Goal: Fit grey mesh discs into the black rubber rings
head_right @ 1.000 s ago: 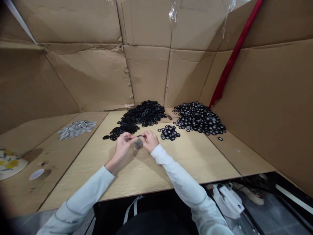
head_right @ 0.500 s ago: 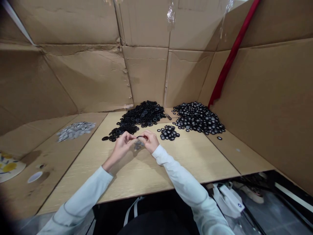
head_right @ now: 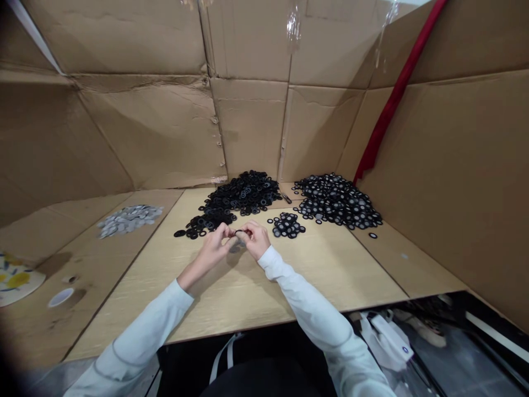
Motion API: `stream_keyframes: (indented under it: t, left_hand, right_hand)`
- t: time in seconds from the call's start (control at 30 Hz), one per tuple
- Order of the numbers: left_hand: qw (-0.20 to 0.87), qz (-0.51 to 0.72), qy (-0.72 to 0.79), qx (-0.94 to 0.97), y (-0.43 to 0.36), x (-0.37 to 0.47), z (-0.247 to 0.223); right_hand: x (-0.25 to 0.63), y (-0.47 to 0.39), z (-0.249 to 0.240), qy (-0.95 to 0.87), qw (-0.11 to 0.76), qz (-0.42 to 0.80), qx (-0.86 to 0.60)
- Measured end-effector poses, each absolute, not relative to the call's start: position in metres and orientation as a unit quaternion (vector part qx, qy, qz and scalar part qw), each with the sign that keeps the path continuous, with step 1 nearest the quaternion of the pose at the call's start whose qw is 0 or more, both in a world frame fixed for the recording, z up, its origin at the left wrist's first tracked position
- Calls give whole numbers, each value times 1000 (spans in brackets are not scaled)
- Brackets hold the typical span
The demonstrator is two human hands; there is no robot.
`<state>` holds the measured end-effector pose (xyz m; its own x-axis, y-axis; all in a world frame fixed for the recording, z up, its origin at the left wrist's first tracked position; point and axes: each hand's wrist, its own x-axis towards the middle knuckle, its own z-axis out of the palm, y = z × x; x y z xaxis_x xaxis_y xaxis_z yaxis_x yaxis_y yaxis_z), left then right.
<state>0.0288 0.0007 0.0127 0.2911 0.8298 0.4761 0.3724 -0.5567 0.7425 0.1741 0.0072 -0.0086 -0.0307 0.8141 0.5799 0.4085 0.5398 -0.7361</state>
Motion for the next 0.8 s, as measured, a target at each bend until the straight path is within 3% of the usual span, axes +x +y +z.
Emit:
stream_keyframes:
  t: [0.47, 0.67, 0.8]
  left_hand:
    - [473, 557, 332, 596, -1, 27, 14]
    - [434, 497, 345, 668, 1, 22, 10]
    - [394, 494, 376, 677, 0, 22, 10]
  right_hand:
    - [181, 5, -3, -750, 489, 155, -417]
    - [181, 5, -9, -811, 426, 22, -401]
    - [179, 4, -9, -800, 447, 74, -394]
